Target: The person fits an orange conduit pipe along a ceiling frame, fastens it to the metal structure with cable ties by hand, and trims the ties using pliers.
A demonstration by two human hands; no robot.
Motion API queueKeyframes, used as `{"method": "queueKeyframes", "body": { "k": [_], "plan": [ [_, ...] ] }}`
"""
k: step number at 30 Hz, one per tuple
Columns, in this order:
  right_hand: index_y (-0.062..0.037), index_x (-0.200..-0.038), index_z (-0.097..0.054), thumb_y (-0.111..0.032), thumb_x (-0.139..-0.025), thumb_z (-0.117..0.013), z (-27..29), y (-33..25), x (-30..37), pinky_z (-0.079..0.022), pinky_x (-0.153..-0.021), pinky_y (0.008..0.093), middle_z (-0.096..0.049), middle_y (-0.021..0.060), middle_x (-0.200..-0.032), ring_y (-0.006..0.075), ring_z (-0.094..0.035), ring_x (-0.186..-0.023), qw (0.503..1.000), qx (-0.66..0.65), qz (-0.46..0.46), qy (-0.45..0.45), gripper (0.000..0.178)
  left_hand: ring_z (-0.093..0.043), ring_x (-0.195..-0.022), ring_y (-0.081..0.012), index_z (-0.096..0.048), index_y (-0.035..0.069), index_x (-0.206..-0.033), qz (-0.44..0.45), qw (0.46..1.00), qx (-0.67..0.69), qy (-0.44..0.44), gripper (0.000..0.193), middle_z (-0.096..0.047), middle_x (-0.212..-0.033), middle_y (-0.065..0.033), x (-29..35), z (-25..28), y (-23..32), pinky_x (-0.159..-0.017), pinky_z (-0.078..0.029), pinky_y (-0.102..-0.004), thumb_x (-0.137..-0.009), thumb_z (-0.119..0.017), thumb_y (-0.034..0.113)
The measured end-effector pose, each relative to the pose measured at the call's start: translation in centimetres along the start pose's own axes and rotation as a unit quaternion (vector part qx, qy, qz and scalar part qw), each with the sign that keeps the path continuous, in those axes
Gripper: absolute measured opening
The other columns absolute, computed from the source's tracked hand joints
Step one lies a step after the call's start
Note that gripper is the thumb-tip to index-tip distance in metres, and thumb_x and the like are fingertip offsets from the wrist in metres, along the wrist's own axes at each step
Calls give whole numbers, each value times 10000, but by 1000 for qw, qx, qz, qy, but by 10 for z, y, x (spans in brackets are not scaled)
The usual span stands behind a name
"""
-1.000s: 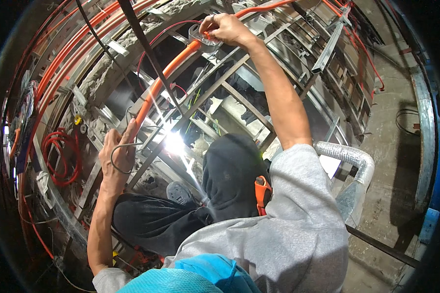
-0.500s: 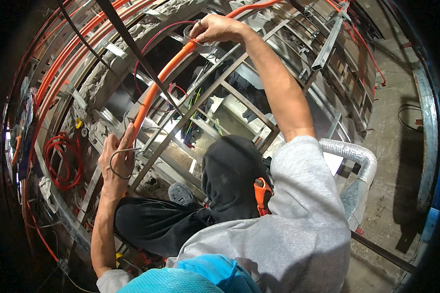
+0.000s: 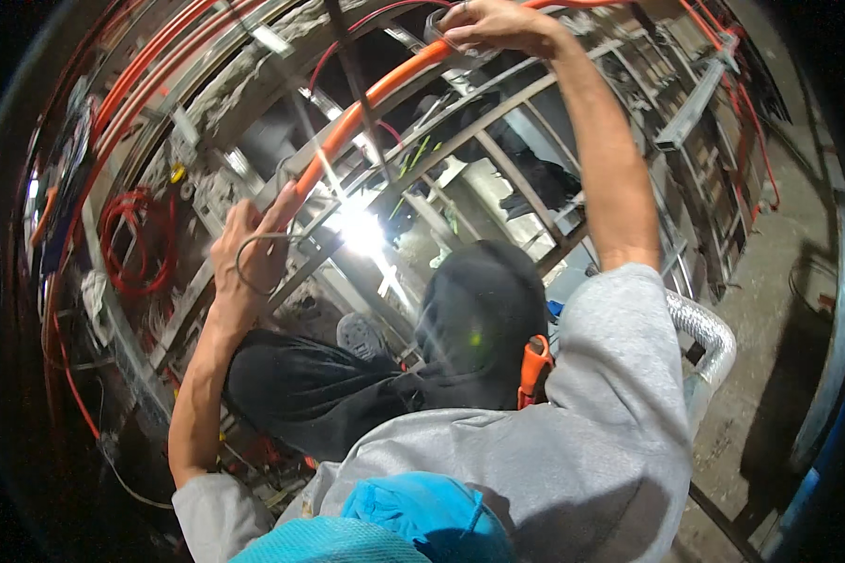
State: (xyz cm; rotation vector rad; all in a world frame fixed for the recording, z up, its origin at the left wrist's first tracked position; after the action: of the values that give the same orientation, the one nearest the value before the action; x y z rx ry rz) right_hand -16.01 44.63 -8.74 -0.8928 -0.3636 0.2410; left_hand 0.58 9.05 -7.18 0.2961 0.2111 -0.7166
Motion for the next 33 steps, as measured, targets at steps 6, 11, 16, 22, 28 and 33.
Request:
{"method": "queueKeyframes", "body": {
  "k": [6,11,16,22,28,33],
  "plan": [
    [-43,-1187,-722,-248,-1000,-681,13,19,8,-463,-691,212,-640,-26,-928,51,-561,-806,996,73,-57,7,280,-559,-768,-247,-566,229,-1457,-13,1000,16,5,723,-475,-850,-75,-4,-3,2,-614,-497,-383,-781,-714,21],
    [-38,-1229,-715,-193,-974,-702,5,5,8,-493,-784,227,-678,4,-988,73,-605,-888,995,99,-1,26,299,-572,-794,-263,-579,215,-1445,-9,1000,15,-5,705,-487,-860,-82,-1,0,4,-626,-504,-392,-783,-714,15],
    [-10,-1299,-657,-99,-919,-724,5,10,15,-500,-976,265,-697,30,-1106,127,-636,-1031,1000,-7,-22,-1,395,-581,-808,-271,-578,229,-1447,-9,1000,9,-6,698,-503,-877,-87,-3,-4,9,-626,-511,-403,-796,-717,19],
    [21,-1227,-685,-219,-980,-679,-7,-4,-11,-496,-881,289,-692,33,-1074,136,-612,-970,993,93,54,-53,345,-590,-775,-273,-556,246,-1432,2,1000,-12,13,615,-525,-896,-91,11,-4,-10,-583,-515,-396,-854,-655,57],
    [-36,-1309,-645,-268,-1025,-642,43,63,8,-467,-879,267,-680,18,-1142,106,-602,-987,998,23,-56,29,367,-623,-771,-275,-585,185,-1376,-12,999,-1,51,402,-554,-874,-117,-1,-12,-6,-577,-546,-398,-974,-603,193],
    [-32,-1254,-671,-228,-1027,-641,16,49,-5,-452,-936,287,-690,16,-1127,116,-610,-997,998,-24,-45,-26,302,-625,-830,-263,-615,167,-1352,18,998,-13,55,337,-551,-887,-118,18,-1,-11,-629,-561,-393,-1044,-511,258]
  ]
}}
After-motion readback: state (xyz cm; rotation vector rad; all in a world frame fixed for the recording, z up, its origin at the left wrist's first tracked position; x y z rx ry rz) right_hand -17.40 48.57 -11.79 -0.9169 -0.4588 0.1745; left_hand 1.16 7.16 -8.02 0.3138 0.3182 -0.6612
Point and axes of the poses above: each hand's wrist, its own x-axis away from the middle knuckle, its own z-axis out of the back of the hand, y = z × x, the point moved 9 cm from there along -x, towards the middle knuckle
